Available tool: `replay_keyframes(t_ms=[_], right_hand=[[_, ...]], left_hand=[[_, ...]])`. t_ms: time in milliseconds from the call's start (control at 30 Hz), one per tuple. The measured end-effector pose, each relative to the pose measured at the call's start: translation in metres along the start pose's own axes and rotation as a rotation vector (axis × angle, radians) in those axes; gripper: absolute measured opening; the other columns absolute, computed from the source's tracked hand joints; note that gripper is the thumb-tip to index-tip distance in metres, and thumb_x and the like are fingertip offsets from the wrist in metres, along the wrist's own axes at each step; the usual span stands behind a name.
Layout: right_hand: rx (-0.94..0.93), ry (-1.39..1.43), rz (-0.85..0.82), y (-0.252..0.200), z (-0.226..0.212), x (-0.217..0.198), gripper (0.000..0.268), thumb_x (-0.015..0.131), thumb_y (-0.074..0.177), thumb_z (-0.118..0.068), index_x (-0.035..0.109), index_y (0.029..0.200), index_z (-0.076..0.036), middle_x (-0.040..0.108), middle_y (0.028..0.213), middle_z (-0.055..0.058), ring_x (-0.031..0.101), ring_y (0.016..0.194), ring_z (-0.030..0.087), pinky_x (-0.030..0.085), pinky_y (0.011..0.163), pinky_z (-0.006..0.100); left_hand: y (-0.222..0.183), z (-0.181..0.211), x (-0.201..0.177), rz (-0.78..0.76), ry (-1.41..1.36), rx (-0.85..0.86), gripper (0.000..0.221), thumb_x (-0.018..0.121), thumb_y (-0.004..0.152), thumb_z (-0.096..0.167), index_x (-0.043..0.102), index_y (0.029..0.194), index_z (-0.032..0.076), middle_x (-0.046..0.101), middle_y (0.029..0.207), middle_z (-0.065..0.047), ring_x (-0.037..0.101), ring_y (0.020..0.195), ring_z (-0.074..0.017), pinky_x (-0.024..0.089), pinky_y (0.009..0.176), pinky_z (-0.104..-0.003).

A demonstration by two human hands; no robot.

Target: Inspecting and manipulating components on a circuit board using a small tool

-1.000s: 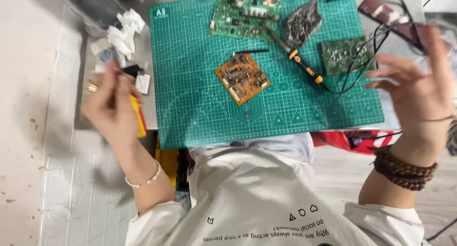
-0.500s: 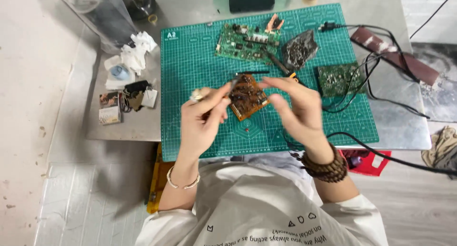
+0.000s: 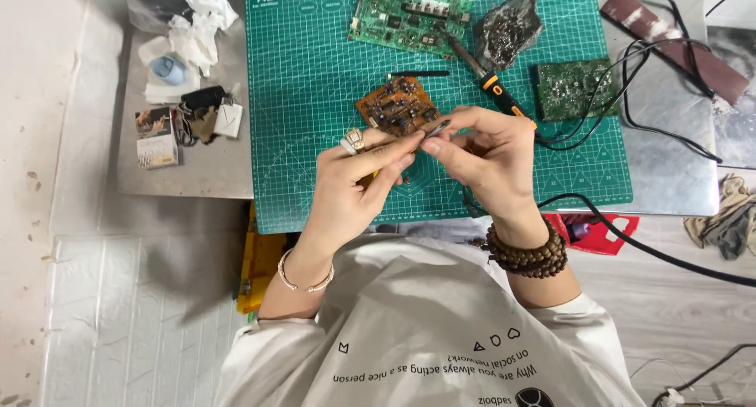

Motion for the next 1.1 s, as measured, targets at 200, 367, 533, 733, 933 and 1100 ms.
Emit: replay_keyframes(t_ms=[200, 367, 533, 733, 933, 1100], right_hand=[[-0.051, -0.091, -0.054, -0.003, -0.010, 0.008, 0.009, 0.071, 0.082, 0.018, 0.067, 0.088, 0.013, 0.050, 0.049, 0.009, 0.048, 0.039, 0.008, 0.036, 0.042, 0.017], [-0.047, -0.088, -0.065, -0.005, -0.007, 0.008, 0.003, 0.070, 0.086, 0.014, 0.067, 0.087, 0.012, 0.053, 0.049, 0.011, 0.049, 0.037, 0.008, 0.038, 0.041, 0.017], [-0.047, -0.113, -0.102, -0.007, -0.008, 0.010, 0.004, 0.065, 0.091, 0.011, 0.068, 0.089, 0.012, 0.049, 0.046, 0.009, 0.048, 0.038, 0.011, 0.036, 0.041, 0.018], [0.117, 0.100, -0.105, -0.016, 0.004, 0.008, 0.013, 0.054, 0.100, 0.007, 0.064, 0.096, 0.012, 0.041, 0.053, 0.003, 0.039, 0.043, 0.005, 0.033, 0.042, 0.018], [0.171, 0.253, -0.016, -0.028, 0.035, 0.002, 0.013, 0.051, 0.099, 0.009, 0.062, 0.101, 0.016, 0.027, 0.060, -0.001, 0.034, 0.041, 0.002, 0.027, 0.039, 0.018], [0.010, 0.028, -0.040, -0.026, 0.021, 0.005, 0.013, 0.051, 0.100, 0.011, 0.060, 0.105, 0.018, 0.031, 0.053, -0.001, 0.037, 0.041, 0.004, 0.030, 0.041, 0.018]], left_hand=[[0.002, 0.007, -0.001, -0.007, 0.005, 0.000, 0.021, 0.065, 0.094, -0.001, 0.073, 0.111, 0.008, 0.073, 0.093, -0.010, 0.070, 0.063, -0.0160, 0.048, 0.042, -0.021], [0.001, 0.010, -0.001, -0.011, -0.010, 0.007, 0.019, 0.065, 0.093, -0.002, 0.074, 0.108, 0.006, 0.072, 0.091, -0.012, 0.070, 0.062, -0.0174, 0.047, 0.043, -0.022], [-0.001, 0.006, -0.001, 0.001, -0.022, 0.000, 0.015, 0.066, 0.094, 0.000, 0.074, 0.105, 0.004, 0.073, 0.092, -0.013, 0.070, 0.063, -0.0188, 0.048, 0.043, -0.023], [0.000, 0.006, -0.007, -0.013, 0.008, -0.024, 0.018, 0.066, 0.095, 0.000, 0.073, 0.110, 0.006, 0.071, 0.083, -0.011, 0.068, 0.059, -0.0188, 0.046, 0.045, -0.025], [-0.007, -0.007, -0.005, 0.025, 0.061, -0.057, 0.016, 0.069, 0.094, 0.005, 0.073, 0.110, 0.007, 0.068, 0.070, -0.005, 0.060, 0.053, -0.0141, 0.045, 0.045, -0.022], [-0.005, 0.000, -0.005, 0.016, 0.107, -0.035, 0.014, 0.069, 0.095, 0.005, 0.073, 0.107, 0.007, 0.066, 0.073, -0.008, 0.069, 0.061, -0.0189, 0.054, 0.050, -0.025]])
Point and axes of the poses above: each hand's wrist, its own y-axis towards the middle knuckle, its own x-axis out of the palm, z = x × y, the point moved 5 cm from there along y, towards the middle knuckle
